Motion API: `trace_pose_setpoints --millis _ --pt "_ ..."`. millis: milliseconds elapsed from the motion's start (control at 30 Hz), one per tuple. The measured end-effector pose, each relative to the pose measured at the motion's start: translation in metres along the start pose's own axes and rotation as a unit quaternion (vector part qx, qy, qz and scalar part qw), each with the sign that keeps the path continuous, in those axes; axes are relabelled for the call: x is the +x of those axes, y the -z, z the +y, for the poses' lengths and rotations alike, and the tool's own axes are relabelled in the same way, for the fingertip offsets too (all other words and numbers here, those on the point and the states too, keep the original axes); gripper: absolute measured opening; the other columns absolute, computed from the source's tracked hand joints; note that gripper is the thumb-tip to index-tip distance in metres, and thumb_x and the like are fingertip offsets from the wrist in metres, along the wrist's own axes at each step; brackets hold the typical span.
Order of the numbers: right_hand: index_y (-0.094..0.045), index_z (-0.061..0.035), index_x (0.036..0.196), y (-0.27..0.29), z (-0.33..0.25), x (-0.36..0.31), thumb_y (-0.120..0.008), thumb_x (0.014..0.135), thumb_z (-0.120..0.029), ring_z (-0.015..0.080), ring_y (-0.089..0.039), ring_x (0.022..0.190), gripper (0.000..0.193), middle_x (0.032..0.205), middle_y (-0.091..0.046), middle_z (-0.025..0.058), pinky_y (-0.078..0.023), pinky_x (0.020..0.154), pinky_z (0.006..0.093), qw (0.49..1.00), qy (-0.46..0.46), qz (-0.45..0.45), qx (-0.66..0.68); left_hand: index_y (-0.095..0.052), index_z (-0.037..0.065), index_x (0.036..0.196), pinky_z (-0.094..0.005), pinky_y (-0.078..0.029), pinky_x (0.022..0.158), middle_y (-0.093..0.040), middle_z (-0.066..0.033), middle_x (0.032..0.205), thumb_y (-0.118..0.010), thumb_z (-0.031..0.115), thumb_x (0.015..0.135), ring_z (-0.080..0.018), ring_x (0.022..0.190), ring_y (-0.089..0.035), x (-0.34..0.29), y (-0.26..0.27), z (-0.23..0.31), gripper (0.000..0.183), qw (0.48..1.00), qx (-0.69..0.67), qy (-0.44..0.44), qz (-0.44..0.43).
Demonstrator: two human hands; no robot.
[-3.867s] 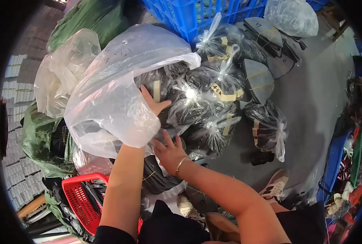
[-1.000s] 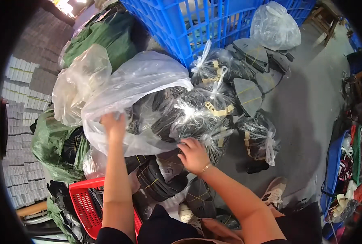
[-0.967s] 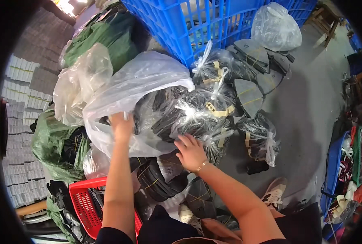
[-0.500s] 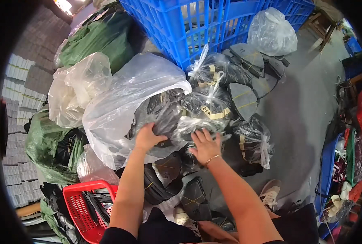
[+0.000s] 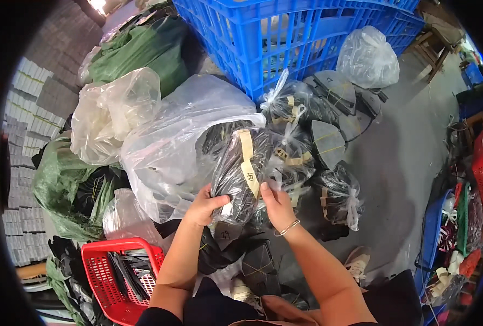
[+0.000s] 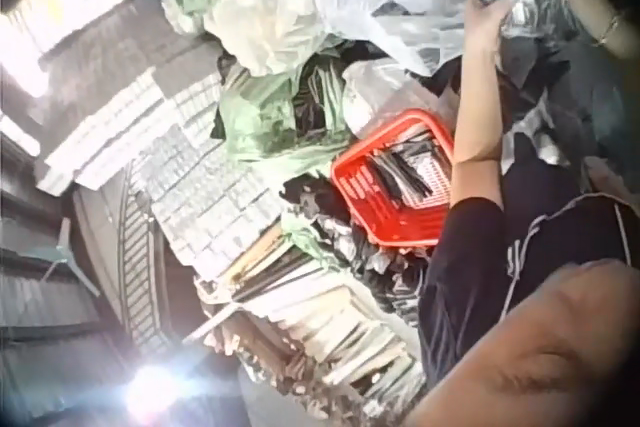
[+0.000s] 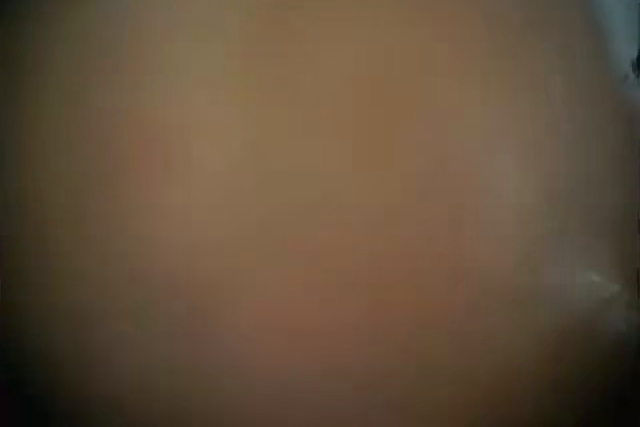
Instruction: The person sorts and organizes black shoe components by hand, taking them from a pile and placing them into a red basket and plastic bags.
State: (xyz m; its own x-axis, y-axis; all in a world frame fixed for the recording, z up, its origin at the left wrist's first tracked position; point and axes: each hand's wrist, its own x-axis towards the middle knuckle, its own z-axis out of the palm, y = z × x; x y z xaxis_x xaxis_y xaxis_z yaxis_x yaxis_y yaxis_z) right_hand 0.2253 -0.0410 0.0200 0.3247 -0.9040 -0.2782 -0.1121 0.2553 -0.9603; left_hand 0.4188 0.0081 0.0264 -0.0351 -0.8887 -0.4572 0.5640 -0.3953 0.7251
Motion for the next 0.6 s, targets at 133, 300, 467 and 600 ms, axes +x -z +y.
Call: trace_pose_setpoints --millis 133,300,467,600 --pt "-0.057 -0.0018 0.094 0.004 0.012 0.001 -0.048 0.091 -0.033 0.0092 -0.052 0.079 0.033 0.088 -0.059 0.0002 -0.041 0.069 0.0247 0.991 -0.060 -0.029 0.120 -0.051 0.001 0.113 -0.0290 -0.047 0.079 -0.061 -0.0060 0.101 -0.071 0.008 0.071 -0.0149 0.087 -0.059 0.003 0.002 -0.015 0.047 0.999 -0.026 0.005 -0.021" --pt "-0.053 -0.0012 0.107 0.002 0.015 -0.003 -0.049 0.090 -0.034 0.0118 -0.054 0.090 0.037 0.098 -0.056 0.0024 -0.042 0.082 0.0268 0.950 -0.109 -0.008 0.294 -0.054 0.002 0.108 -0.0318 -0.049 0.075 -0.061 -0.0066 0.095 -0.067 0.016 0.075 -0.0179 0.086 -0.060 0.002 0.001 -0.042 0.038 0.969 -0.217 0.112 -0.046" --pt "-0.051 -0.0032 0.109 0.013 0.023 -0.002 -0.049 0.090 -0.031 0.0128 -0.054 0.093 0.033 0.100 -0.057 0.0034 -0.041 0.082 0.0270 0.930 -0.074 -0.019 0.359 -0.056 0.001 0.103 -0.0268 -0.046 0.076 -0.062 -0.0048 0.097 -0.067 0.003 0.073 -0.0121 0.084 -0.058 0.007 -0.020 -0.040 0.032 0.998 -0.058 0.014 -0.013" --pt "-0.050 -0.0034 0.110 0.016 0.012 -0.001 -0.047 0.092 -0.029 0.0132 -0.053 0.094 0.031 0.104 -0.056 0.0037 -0.040 0.082 0.0270 0.918 -0.039 -0.039 0.392 -0.056 0.001 0.104 -0.0268 -0.046 0.077 -0.062 -0.0042 0.097 -0.068 0.001 0.072 -0.0116 0.085 -0.058 0.009 -0.029 -0.035 0.034 1.000 -0.011 -0.001 -0.021"
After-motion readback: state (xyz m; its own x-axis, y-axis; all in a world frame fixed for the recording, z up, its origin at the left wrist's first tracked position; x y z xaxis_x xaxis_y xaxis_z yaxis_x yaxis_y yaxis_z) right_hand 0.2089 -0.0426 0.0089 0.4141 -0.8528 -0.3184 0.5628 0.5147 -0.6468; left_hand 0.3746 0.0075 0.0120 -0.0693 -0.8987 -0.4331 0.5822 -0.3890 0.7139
